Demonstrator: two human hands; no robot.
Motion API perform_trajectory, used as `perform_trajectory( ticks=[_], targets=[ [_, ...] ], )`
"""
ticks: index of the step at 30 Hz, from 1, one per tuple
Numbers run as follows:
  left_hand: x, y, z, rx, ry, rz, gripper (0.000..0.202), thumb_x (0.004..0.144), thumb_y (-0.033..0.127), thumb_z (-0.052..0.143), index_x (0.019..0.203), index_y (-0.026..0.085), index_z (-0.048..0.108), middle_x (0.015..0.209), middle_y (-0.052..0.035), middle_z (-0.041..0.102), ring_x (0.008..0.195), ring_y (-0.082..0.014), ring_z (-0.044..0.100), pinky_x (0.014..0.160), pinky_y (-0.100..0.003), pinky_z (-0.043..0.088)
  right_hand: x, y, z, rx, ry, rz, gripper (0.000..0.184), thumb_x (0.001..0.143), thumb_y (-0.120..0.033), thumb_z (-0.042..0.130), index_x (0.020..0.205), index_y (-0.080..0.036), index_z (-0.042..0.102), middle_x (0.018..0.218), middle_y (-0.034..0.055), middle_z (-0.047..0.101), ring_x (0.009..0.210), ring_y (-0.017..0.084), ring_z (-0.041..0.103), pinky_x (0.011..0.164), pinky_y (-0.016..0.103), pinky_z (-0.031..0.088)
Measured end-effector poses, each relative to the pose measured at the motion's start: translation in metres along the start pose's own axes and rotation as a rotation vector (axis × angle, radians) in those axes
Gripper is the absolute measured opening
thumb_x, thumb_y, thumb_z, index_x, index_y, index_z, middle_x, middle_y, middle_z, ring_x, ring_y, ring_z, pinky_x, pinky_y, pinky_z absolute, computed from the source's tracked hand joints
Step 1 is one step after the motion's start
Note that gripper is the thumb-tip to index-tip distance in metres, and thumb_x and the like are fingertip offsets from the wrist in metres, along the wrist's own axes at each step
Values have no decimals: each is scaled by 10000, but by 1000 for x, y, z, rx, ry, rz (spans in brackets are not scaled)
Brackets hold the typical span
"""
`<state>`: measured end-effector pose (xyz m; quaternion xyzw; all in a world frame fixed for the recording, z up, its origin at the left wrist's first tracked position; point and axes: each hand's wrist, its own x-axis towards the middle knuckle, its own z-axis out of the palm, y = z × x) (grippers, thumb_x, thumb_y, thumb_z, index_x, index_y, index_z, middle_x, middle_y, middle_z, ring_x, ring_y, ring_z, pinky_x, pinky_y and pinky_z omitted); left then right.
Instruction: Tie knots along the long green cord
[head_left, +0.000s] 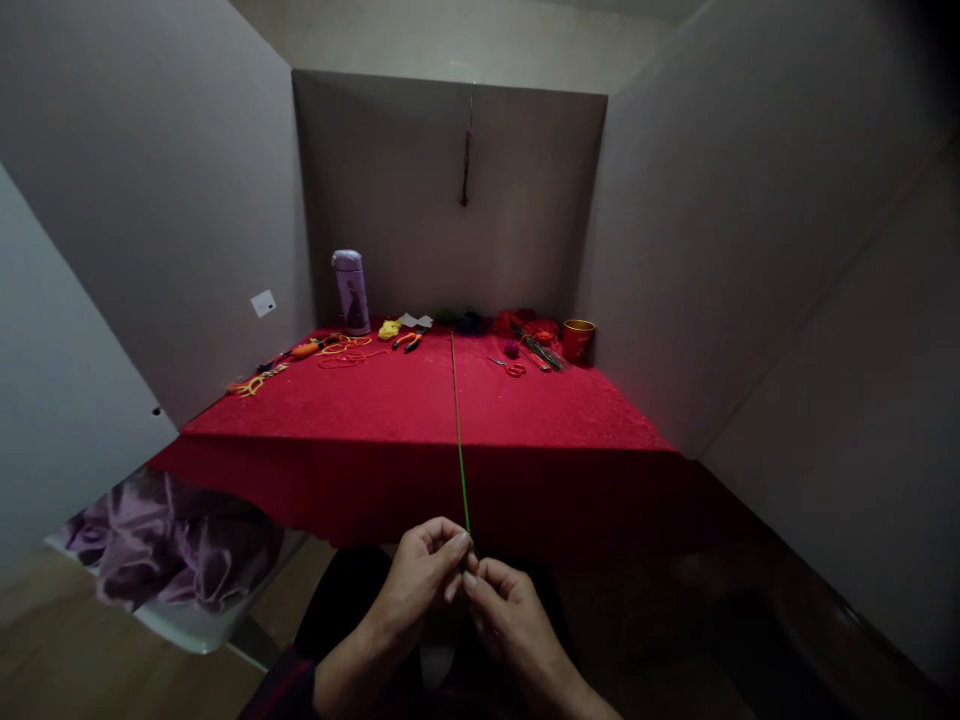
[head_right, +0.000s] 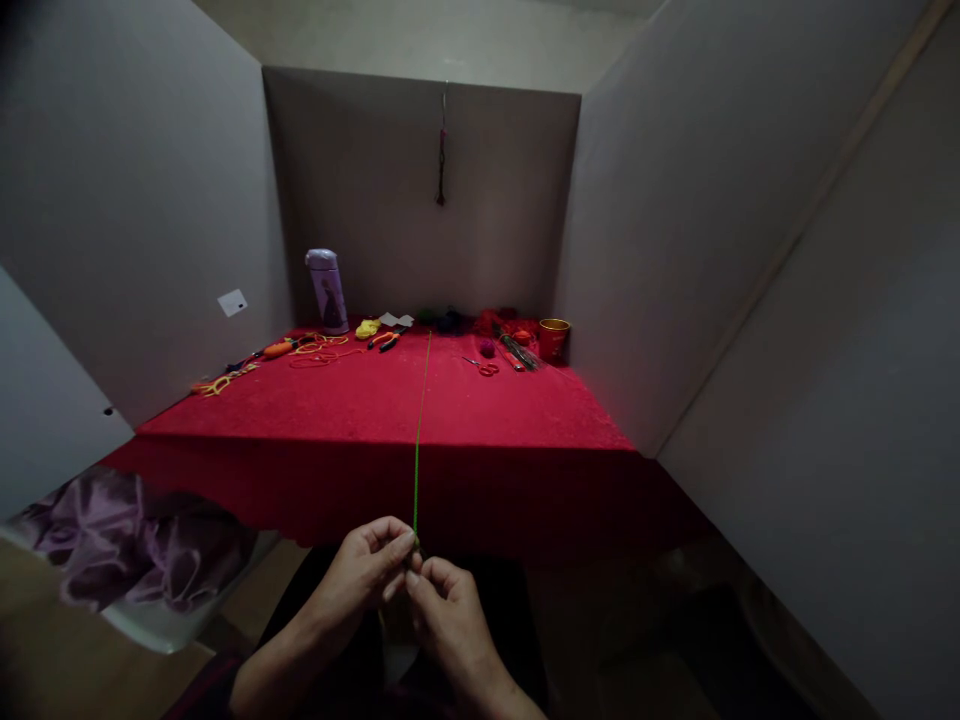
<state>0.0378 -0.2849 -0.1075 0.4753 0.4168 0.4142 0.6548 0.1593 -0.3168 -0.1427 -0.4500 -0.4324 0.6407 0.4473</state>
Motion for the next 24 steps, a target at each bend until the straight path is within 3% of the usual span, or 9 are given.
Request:
perform_trajectory(
  ticks=[4, 7, 11, 14, 17, 20, 24],
  targets=[
    [-2, -2, -1, 17, 26, -10, 348, 720, 461, 629, 669, 139, 506, 446, 61, 464, 346, -26, 312, 369, -158, 196, 7, -2, -16, -118, 114, -22, 363, 675, -489, 611, 673, -132, 546, 432, -64, 397, 358, 44, 280, 375, 192, 196],
    [-1, -3, -4, 73, 68, -12, 339, 717, 453, 632, 694, 135, 518, 500, 52, 488, 367, -28, 330, 379, -162, 211, 11, -15, -23, -125, 251, -47, 468, 696, -519, 558, 901, -100, 584, 424, -60, 436, 338, 64, 313, 356, 192, 209],
    [-1, -4, -7, 169, 91, 33, 306, 736, 421, 614, 699, 124, 549, 524, 30, 519, 432, -61, 409, 428, -179, 293, 14, -36, -14, -144, 78, -29, 501, 763, -526, 479, 1019, -104, 563, 427, -49, 477, 307, 73, 330, 339, 190, 222],
    [-4, -4, -8, 282, 107, 124, 255, 778, 366, 568, 710, 121, 589, 625, -23, 606, 571, -114, 521, 543, -212, 394, 17, -43, -3, -303, 1, -68, 371, 803, -461, 465, 879, -124, 601, 454, -33, 486, 358, 83, 399, 371, 189, 270],
    [-7, -2, -10, 452, 111, 204, 203, 814, 299, 513, 760, 140, 627, 722, -41, 646, 685, -151, 570, 629, -236, 426, 21, -44, -1, -489, 61, -190, 274, 803, -345, 494, 671, -131, 601, 554, 4, 529, 511, 94, 466, 462, 191, 329],
    [-10, 0, -13, 658, 146, 288, 186, 834, 230, 469, 794, 158, 635, 783, -42, 652, 749, -161, 591, 685, -245, 429, 23, -43, -4, -625, 100, -253, 264, 790, -306, 517, 601, -133, 583, 589, 11, 537, 585, 106, 462, 508, 200, 330],
    [-16, -6, -16, 970, 198, 449, 237, 876, 190, 389, 792, 165, 609, 780, -41, 607, 708, -143, 586, 655, -238, 420, 30, -34, -6, -568, 79, -196, 278, 765, -333, 537, 564, -141, 526, 538, -8, 479, 537, 94, 416, 473, 200, 302]
  ],
)
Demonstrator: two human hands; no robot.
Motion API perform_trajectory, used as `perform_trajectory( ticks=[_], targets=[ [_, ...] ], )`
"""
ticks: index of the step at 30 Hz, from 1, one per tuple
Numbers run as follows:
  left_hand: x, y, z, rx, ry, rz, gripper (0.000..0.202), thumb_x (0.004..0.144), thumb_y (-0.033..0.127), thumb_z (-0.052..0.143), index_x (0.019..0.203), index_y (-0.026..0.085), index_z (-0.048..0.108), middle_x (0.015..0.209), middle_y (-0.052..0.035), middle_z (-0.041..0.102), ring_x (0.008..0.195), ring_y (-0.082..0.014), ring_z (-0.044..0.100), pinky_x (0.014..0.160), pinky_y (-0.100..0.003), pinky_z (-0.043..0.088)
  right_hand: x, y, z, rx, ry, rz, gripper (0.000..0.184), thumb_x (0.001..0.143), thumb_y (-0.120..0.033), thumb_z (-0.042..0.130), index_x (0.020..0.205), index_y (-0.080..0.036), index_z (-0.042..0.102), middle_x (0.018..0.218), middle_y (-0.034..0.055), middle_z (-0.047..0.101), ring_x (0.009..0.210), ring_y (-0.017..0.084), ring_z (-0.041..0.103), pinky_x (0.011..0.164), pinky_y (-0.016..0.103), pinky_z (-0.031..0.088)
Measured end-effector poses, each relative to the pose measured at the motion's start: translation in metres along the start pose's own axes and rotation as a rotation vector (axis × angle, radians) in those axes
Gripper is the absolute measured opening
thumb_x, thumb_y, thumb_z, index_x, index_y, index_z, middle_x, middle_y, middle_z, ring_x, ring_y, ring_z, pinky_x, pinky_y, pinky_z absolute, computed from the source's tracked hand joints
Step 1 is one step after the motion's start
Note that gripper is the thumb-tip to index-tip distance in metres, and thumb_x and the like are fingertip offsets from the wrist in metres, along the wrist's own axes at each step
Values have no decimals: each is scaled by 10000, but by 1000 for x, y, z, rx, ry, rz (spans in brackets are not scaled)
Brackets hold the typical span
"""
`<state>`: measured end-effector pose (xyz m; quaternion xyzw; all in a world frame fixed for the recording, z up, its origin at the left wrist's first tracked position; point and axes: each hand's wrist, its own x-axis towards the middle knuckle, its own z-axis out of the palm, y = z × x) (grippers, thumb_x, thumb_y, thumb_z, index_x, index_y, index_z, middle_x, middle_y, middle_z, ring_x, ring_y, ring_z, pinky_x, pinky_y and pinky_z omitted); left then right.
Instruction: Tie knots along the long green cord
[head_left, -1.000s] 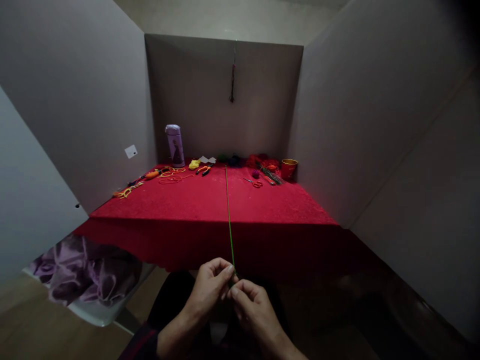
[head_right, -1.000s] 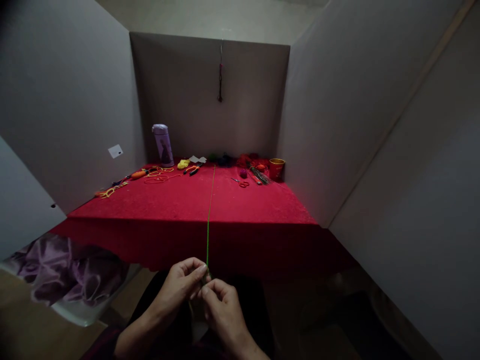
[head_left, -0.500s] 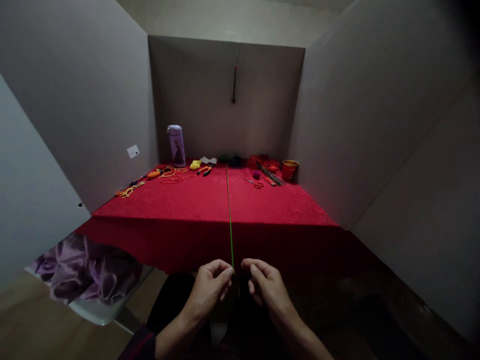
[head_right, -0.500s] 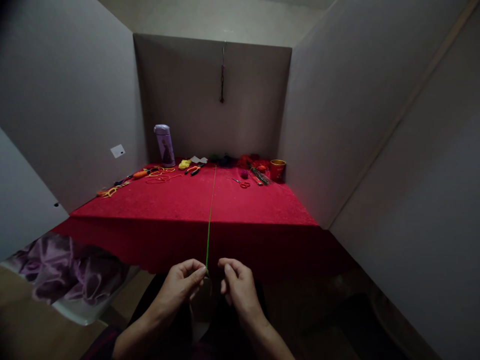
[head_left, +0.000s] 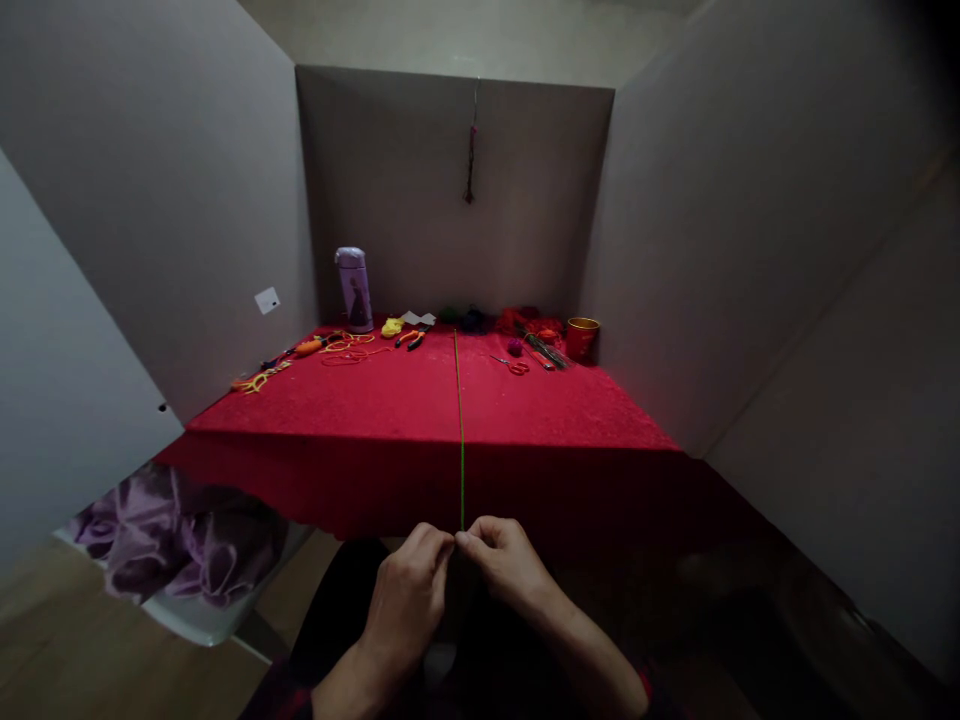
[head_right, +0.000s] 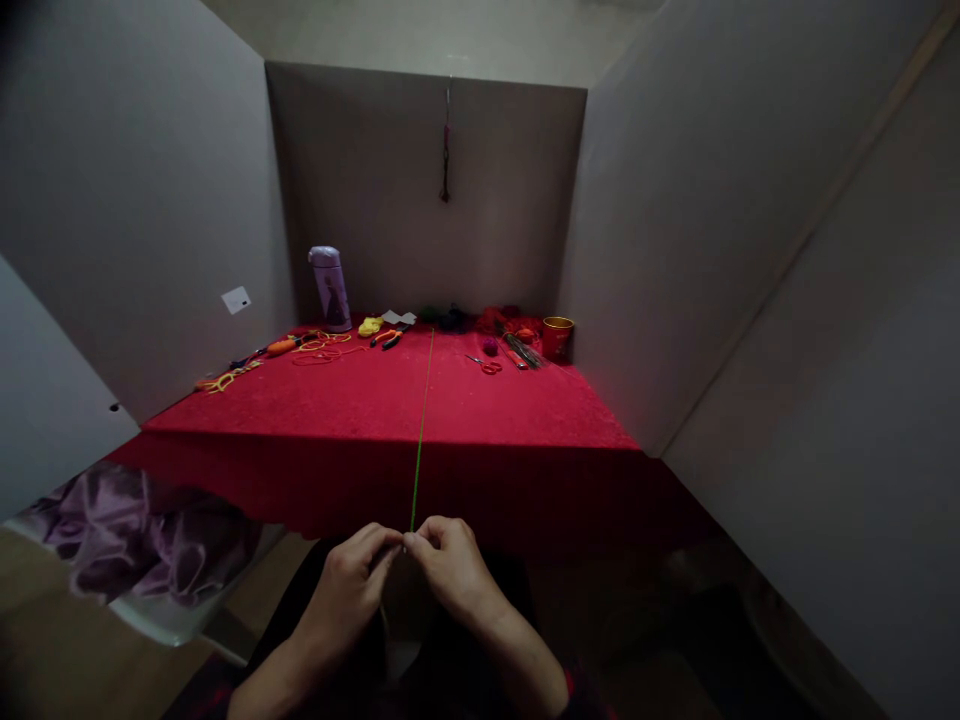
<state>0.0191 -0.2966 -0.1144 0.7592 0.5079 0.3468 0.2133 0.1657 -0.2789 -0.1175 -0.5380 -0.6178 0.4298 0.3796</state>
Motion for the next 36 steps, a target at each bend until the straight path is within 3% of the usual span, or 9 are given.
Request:
perform_trajectory(
  ticks=[4, 8, 13, 16, 21, 29, 32, 36],
  targets=[
    [-14, -5, 9, 334, 92, 171, 241, 881, 164, 371, 777, 176, 587, 738, -36, 574, 611, -135, 565, 549, -232, 380, 3, 8, 8, 200, -31, 130, 267, 746, -363, 540, 587, -154, 495, 467, -43, 413, 438, 68, 352, 417, 191, 259],
    [-21, -4, 13, 368, 34, 269, 226, 868, 143, 392, 770, 183, 592, 712, -37, 580, 574, -130, 556, 533, -231, 378, -1, 10, 9, 345, -66, 166, 206, 695, -336, 587, 641, -151, 515, 478, -55, 424, 410, 52, 324, 399, 183, 238],
    [-7, 6, 3, -38, 105, 114, 196, 885, 196, 397, 889, 185, 592, 860, -66, 619, 794, -166, 597, 715, -250, 447, -5, 11, 5, 353, -44, 123, 162, 704, -280, 574, 639, -145, 511, 510, -43, 439, 452, 59, 339, 420, 180, 257],
    [5, 10, -1, -219, 36, 8, 212, 867, 213, 429, 970, 181, 612, 947, -76, 651, 877, -185, 604, 781, -264, 447, -7, 9, 2, 320, -40, 70, 169, 727, -267, 559, 629, -144, 497, 542, -37, 435, 496, 66, 349, 457, 185, 283],
    [16, 11, -4, -254, -120, -120, 229, 832, 264, 477, 766, 177, 678, 777, -47, 682, 741, -181, 617, 678, -251, 434, -13, 1, -5, 155, -34, -2, 143, 756, -237, 519, 655, -139, 541, 564, -30, 438, 537, 87, 363, 480, 200, 287],
    [19, 10, -4, -286, -89, -156, 224, 782, 278, 519, 670, 157, 671, 658, -32, 649, 649, -161, 571, 601, -234, 396, -31, -11, -16, -61, 41, -93, 234, 852, -277, 430, 695, -169, 566, 615, -2, 518, 587, 118, 436, 532, 228, 307],
    [17, 9, 4, -495, -71, -273, 207, 760, 306, 560, 651, 145, 634, 601, -12, 608, 579, -129, 529, 543, -216, 381, -38, -3, -7, 42, 27, -46, 222, 833, -285, 464, 657, -167, 530, 608, -8, 498, 574, 106, 420, 520, 219, 303],
    [15, 12, 11, -831, -123, -439, 257, 708, 379, 633, 660, 133, 576, 539, 16, 565, 409, -64, 411, 420, -189, 301, -40, 14, 18, 432, -61, 184, 258, 771, -383, 536, 640, -169, 475, 483, -61, 368, 418, 58, 290, 417, 199, 229]
  ],
)
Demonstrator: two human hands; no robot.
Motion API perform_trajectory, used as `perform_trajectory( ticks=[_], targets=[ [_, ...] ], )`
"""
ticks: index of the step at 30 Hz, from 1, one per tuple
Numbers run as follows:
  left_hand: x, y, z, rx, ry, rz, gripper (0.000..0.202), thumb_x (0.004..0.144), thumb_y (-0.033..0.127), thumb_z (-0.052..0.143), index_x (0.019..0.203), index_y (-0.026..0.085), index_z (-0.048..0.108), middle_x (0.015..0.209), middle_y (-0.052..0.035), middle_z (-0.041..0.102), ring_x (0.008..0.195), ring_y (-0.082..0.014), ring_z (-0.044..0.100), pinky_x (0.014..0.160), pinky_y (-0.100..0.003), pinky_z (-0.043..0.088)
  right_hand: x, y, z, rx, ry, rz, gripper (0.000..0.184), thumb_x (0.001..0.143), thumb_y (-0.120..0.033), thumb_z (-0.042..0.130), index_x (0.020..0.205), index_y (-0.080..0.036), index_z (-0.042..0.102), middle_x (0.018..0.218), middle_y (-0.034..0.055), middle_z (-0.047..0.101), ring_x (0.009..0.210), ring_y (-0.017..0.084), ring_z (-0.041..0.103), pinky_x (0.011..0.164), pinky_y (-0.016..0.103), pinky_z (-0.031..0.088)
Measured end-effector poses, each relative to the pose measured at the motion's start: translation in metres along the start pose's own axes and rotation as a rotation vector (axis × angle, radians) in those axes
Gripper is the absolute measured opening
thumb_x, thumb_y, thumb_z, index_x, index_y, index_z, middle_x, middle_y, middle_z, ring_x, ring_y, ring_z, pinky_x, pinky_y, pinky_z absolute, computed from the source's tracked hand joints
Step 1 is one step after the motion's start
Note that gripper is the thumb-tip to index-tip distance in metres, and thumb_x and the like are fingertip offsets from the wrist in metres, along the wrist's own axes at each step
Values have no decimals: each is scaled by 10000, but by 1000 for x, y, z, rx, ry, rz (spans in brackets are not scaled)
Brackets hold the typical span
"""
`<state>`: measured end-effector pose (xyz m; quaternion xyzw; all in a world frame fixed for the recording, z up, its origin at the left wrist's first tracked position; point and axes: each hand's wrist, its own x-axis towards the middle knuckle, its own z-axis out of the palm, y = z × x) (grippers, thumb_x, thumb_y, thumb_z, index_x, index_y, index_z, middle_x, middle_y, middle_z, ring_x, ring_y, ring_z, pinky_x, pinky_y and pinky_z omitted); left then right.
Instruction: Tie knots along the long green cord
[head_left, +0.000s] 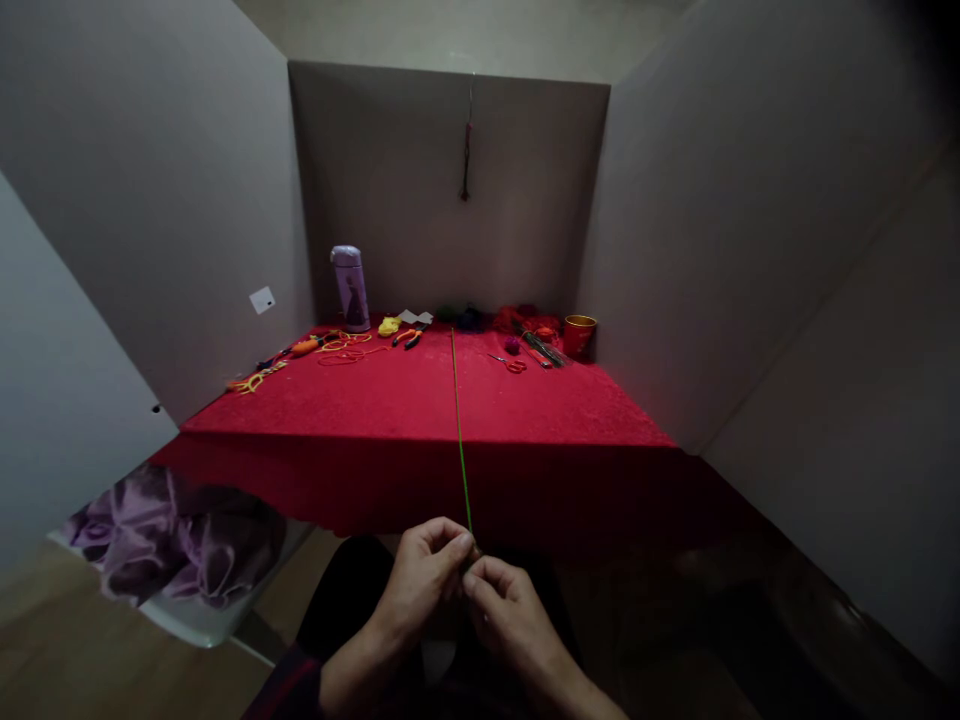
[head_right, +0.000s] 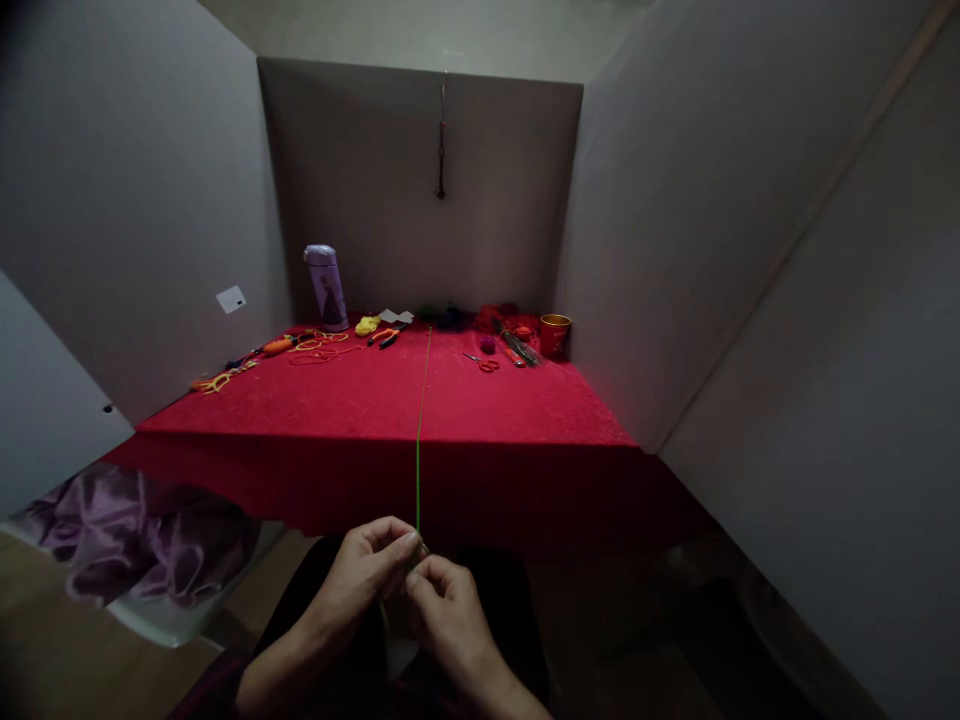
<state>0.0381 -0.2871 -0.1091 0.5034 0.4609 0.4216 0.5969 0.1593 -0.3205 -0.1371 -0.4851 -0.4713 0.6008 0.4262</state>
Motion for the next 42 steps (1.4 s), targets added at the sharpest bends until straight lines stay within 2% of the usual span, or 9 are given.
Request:
perform_trajectory(
  ticks=[6, 12, 16, 19, 23, 27, 36, 39, 42],
  targets=[
    [-2, 3, 1, -135, -27, -51, 341, 681, 445, 665, 655, 133, 530, 493, 35, 522, 360, -29, 336, 377, -165, 209, 9, 8, -3, 177, -48, 154, 365, 657, -498, 638, 650, -163, 493, 415, -92, 344, 313, 26, 226, 342, 187, 140],
    [1, -3, -5, -53, 11, -50, 355, 676, 466, 664, 659, 134, 541, 480, 54, 481, 368, -34, 329, 387, -171, 210, 15, -18, -26, 92, 204, 13, 522, 650, -544, 610, 930, -105, 588, 437, -60, 449, 312, 52, 298, 325, 190, 175],
    [2, -7, -7, -27, 11, -18, 337, 686, 455, 658, 674, 131, 570, 502, 32, 524, 410, -67, 421, 426, -185, 279, 16, -34, -17, 27, 25, 7, 521, 736, -534, 524, 1027, -103, 561, 447, -44, 498, 299, 61, 330, 333, 187, 209],
    [1, -7, -8, 26, 5, 27, 300, 728, 428, 619, 700, 131, 598, 555, -6, 589, 491, -117, 519, 495, -214, 367, 20, -37, -8, -138, -81, -27, 384, 814, -468, 453, 923, -124, 584, 446, -40, 491, 340, 82, 407, 367, 188, 263],
    [-3, -5, -10, 246, 50, 167, 207, 784, 327, 557, 721, 150, 645, 684, -36, 651, 653, -161, 578, 610, -234, 421, 25, -38, -9, -442, 18, -234, 293, 838, -336, 456, 641, -156, 577, 553, -1, 531, 520, 104, 476, 482, 209, 316],
    [-8, -3, -12, 544, 92, 329, 187, 831, 234, 481, 782, 181, 652, 778, -43, 660, 735, -174, 599, 681, -245, 419, 26, -37, -13, -571, 85, -289, 277, 823, -293, 479, 600, -160, 573, 578, 2, 540, 575, 115, 462, 525, 223, 306],
    [-25, -22, -14, 1161, 162, 621, 239, 882, 168, 383, 780, 175, 599, 735, -50, 575, 621, -146, 571, 563, -242, 378, 39, -16, -6, -192, 62, -70, 227, 729, -333, 554, 591, -157, 515, 476, -38, 432, 451, 83, 359, 446, 210, 272],
    [-28, -24, -14, 1142, 110, 666, 225, 881, 183, 405, 772, 181, 601, 731, -44, 578, 616, -138, 568, 576, -237, 394, 39, -9, -7, -94, 27, -51, 149, 692, -279, 575, 638, -147, 528, 508, -37, 460, 458, 72, 361, 446, 198, 277],
    [-26, -17, -12, 905, 138, 653, 217, 892, 204, 395, 816, 177, 596, 807, -55, 594, 721, -145, 589, 660, -233, 439, 37, -6, -12, -108, 33, -81, 113, 679, -237, 563, 636, -137, 533, 540, -26, 479, 489, 74, 378, 461, 191, 291]
  ],
)
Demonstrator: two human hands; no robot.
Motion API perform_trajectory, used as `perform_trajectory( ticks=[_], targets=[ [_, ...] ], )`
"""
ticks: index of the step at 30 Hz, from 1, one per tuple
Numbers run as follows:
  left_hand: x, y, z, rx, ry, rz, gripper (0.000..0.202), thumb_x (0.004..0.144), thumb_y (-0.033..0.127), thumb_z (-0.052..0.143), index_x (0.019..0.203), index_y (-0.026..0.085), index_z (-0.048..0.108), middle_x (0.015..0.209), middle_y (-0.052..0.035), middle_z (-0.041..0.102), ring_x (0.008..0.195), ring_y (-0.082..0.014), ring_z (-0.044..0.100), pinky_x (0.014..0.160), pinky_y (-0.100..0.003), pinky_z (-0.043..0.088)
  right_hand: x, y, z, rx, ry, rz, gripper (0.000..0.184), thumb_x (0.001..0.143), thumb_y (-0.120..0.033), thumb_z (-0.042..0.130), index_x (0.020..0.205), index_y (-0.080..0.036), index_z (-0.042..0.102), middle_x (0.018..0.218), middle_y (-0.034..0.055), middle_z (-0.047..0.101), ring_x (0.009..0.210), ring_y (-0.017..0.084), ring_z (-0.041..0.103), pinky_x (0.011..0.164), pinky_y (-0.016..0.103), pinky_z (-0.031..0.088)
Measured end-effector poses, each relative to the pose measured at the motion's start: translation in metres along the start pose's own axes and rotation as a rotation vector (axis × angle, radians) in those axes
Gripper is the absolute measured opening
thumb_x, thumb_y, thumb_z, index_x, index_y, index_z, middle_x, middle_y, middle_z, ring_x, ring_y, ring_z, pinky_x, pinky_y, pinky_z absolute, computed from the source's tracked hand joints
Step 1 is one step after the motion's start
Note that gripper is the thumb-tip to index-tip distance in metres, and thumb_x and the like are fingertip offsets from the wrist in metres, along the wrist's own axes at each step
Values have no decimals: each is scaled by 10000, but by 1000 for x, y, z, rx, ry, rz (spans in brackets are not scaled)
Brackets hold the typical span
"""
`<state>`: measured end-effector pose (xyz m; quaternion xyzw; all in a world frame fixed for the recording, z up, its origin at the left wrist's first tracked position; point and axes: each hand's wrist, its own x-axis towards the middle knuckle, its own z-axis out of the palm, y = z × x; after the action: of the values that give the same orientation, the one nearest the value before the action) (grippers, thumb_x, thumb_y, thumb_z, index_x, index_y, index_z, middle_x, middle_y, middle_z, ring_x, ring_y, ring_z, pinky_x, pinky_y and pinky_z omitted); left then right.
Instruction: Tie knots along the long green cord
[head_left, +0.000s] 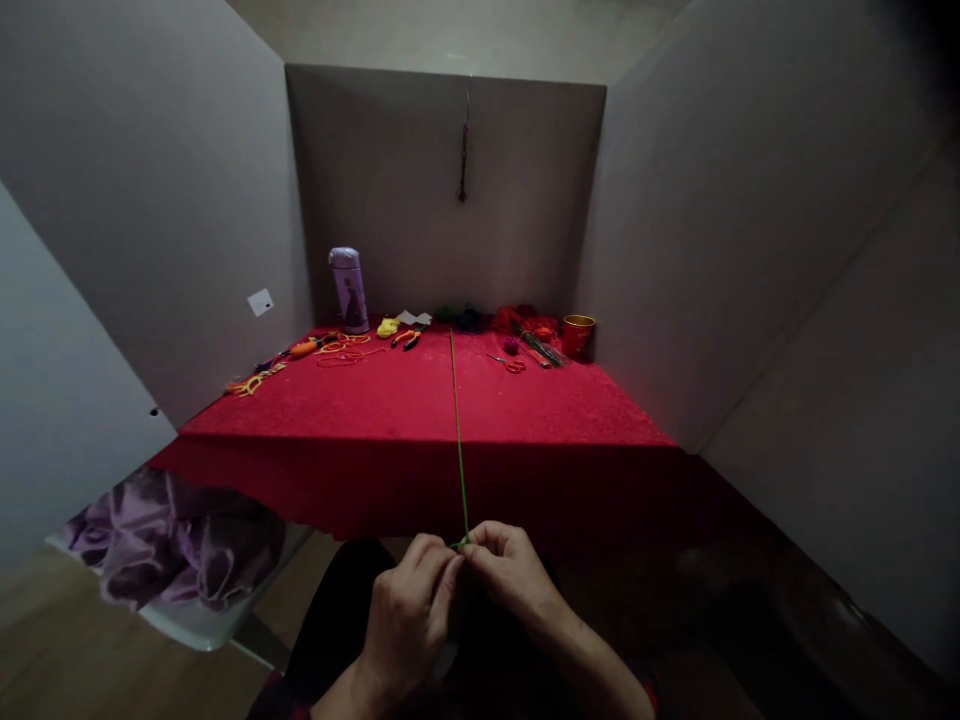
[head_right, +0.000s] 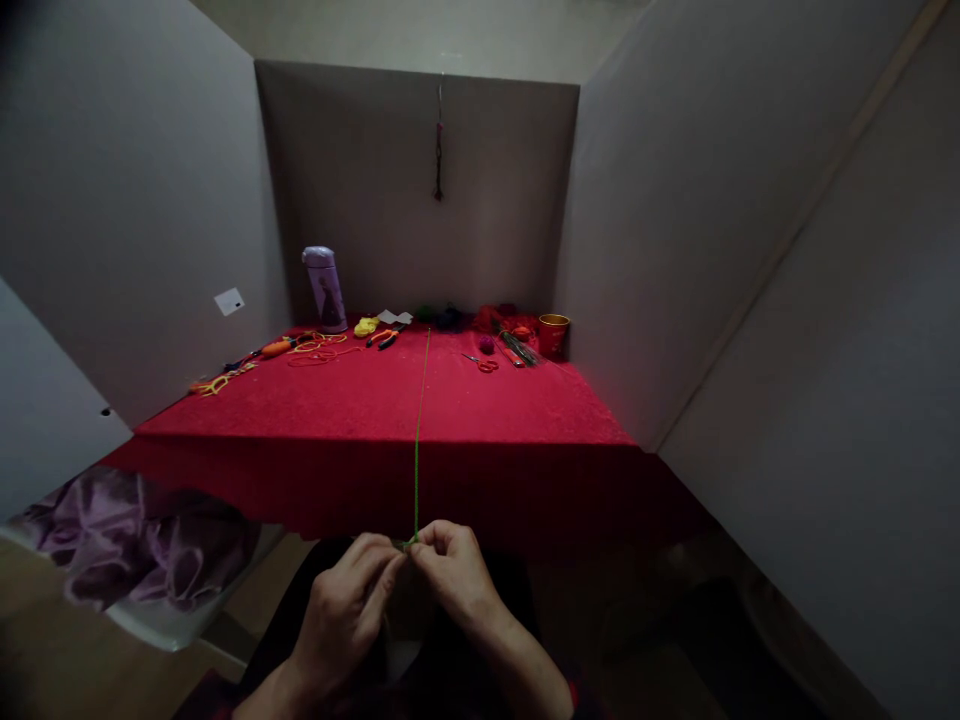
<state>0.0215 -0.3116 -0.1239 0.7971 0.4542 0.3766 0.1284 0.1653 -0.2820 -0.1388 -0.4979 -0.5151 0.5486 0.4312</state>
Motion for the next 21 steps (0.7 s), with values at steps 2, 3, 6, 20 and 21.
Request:
perform_trajectory(
  ticks=[2, 3, 6, 20, 21],
  targets=[
    [9, 2, -2, -151, 43, -65, 210, 891, 200, 389, 900, 170, 597, 892, -69, 611, 824, -156, 595, 734, -243, 454, -3, -1, -3, -15, -5, -9, 120, 689, -244, 553, 636, -140, 524, 541, -31, 465, 494, 74, 369, 464, 191, 292],
    [14, 3, -3, -208, 27, -95, 217, 888, 198, 390, 935, 169, 600, 918, -71, 618, 853, -159, 595, 756, -248, 456, -4, -2, -3, -21, -10, -15, 131, 696, -253, 550, 633, -144, 514, 541, -34, 454, 499, 75, 364, 466, 192, 291],
    [27, 3, -6, -258, -122, -168, 244, 877, 211, 405, 903, 169, 645, 851, -59, 636, 784, -157, 603, 715, -250, 455, -8, -8, -5, -73, -15, -57, 165, 716, -267, 541, 616, -151, 481, 552, -37, 422, 528, 82, 355, 480, 196, 290],
    [46, -1, -13, -102, -335, -216, 207, 781, 221, 487, 749, 169, 685, 733, -50, 672, 694, -173, 600, 632, -249, 395, -22, -25, -13, -527, 7, -230, 172, 818, -196, 441, 712, -177, 575, 643, -14, 564, 615, 115, 492, 557, 220, 308],
    [45, -2, -12, -107, -325, -233, 205, 780, 228, 487, 736, 171, 679, 721, -45, 669, 686, -170, 598, 625, -246, 390, -23, -26, -13, -532, 12, -229, 175, 827, -205, 439, 724, -180, 577, 657, -8, 576, 623, 120, 502, 563, 222, 313]
  ],
)
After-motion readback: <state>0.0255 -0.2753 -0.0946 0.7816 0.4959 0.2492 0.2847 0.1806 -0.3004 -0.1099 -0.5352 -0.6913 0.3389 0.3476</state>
